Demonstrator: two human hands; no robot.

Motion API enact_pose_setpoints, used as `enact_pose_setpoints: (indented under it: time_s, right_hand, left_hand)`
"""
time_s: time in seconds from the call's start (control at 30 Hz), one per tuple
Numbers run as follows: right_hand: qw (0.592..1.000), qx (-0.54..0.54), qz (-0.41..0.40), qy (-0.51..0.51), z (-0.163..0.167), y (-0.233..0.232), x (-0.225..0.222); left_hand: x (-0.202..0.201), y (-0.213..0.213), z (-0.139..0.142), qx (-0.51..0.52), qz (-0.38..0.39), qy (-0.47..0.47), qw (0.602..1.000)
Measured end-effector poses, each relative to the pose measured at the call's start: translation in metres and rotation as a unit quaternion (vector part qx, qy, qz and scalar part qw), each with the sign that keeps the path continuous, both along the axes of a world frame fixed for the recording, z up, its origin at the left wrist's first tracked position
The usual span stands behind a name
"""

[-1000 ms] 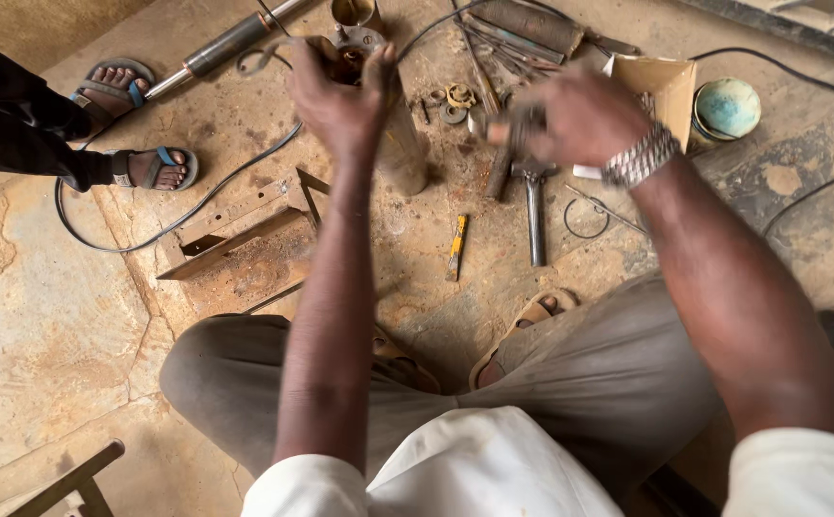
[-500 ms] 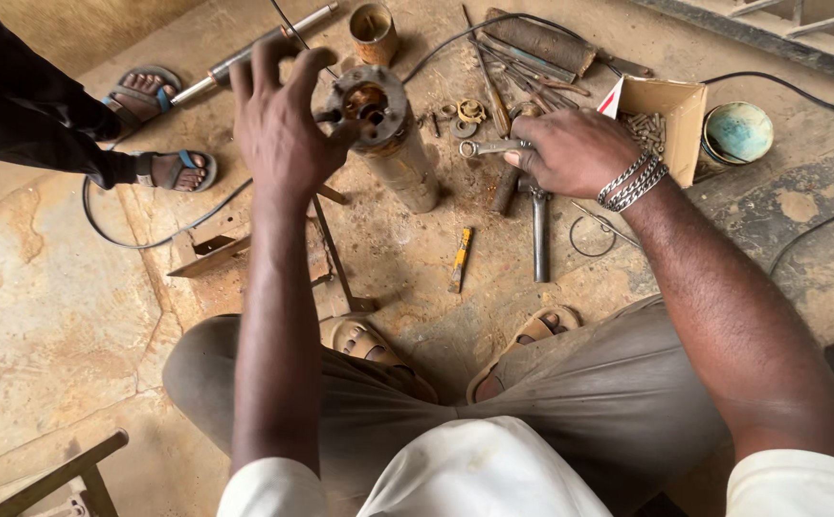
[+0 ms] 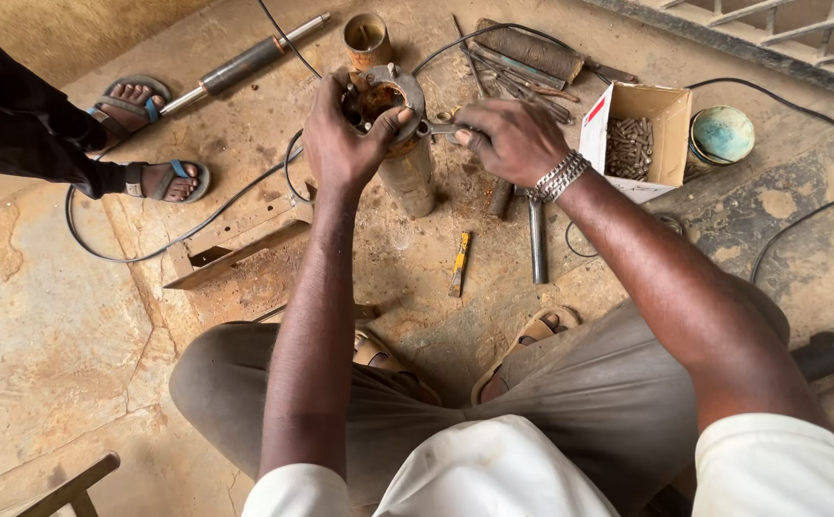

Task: The person sits on the floor and uses a wrench and hammer to loosen and remove a bolt from a cylindrical metal part. They then use a chisel and hammer to tap inside the part, remove a small metal ring, and continue tapping and adjusting the part with the wrench.

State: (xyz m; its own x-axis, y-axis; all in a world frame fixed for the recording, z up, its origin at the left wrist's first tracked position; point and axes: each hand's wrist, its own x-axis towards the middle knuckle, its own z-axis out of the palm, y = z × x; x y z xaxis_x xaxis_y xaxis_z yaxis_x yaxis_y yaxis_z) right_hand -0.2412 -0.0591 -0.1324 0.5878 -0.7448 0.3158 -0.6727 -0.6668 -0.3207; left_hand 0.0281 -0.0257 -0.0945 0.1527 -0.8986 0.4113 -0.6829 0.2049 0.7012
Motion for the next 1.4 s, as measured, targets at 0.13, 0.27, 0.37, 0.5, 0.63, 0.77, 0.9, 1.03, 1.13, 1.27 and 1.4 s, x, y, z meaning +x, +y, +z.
enact_pose_setpoints:
  time_s: [0.13,0.27,0.37,0.5,0.63,0.77,0.9,1.03,1.13,1.27,1.4]
  right_hand:
    - [0.998,0.016,-0.028,0.058,0.004,-0.01,0.011]
    - [0.98,-0.037,0.01,0.196,0.034,-0.028,0.017]
    - [0.937,-0.058,0.045,0.34,0.058,-0.046,0.031]
    - [0.875,-0.121,0.089,0.461,0.085,-0.062,0.046]
    - [0.963,0.042,0.061,0.26,0.088,-0.028,0.055]
    - [0.951,-0.007,-0.147,0.273,0.049,0.05,0.07]
    - [0.961,0.051,-0.192,0.193,0.031,0.061,0.074]
    - [0.96,0.091,-0.152,0.218,0.046,0.038,0.06]
    - [0.97,0.051,-0.111,0.212,0.059,0.031,0.054]
    - [0.962,0.023,-0.126,0.24,0.059,0.034,0.053]
    - [0.968,0.021,-0.091,0.234,0.052,0.013,0.042]
  left_hand:
    - [0.002,0.006,0.002,-0.007,0.0,-0.009,1.0]
    - [0.006,0.007,0.015,-0.033,0.0,-0.079,0.996]
    - [0.01,0.002,0.025,-0.102,-0.056,-0.159,0.98]
    - [0.012,-0.008,0.028,-0.027,-0.111,-0.151,0.982]
    - [0.007,-0.01,0.019,-0.044,-0.027,-0.131,0.99]
    - [0.002,-0.005,0.015,0.004,0.03,-0.164,0.986]
    - [0.006,-0.004,0.016,-0.002,-0.012,-0.12,0.993]
    - [0.012,-0.001,0.007,-0.081,0.029,-0.099,0.991]
    - [0.018,-0.002,0.001,-0.108,-0.069,-0.073,0.989]
    - [0.015,-0.006,0.002,-0.136,-0.078,-0.006,0.988]
    - [0.011,-0.001,0.005,-0.109,-0.107,0.07,0.986]
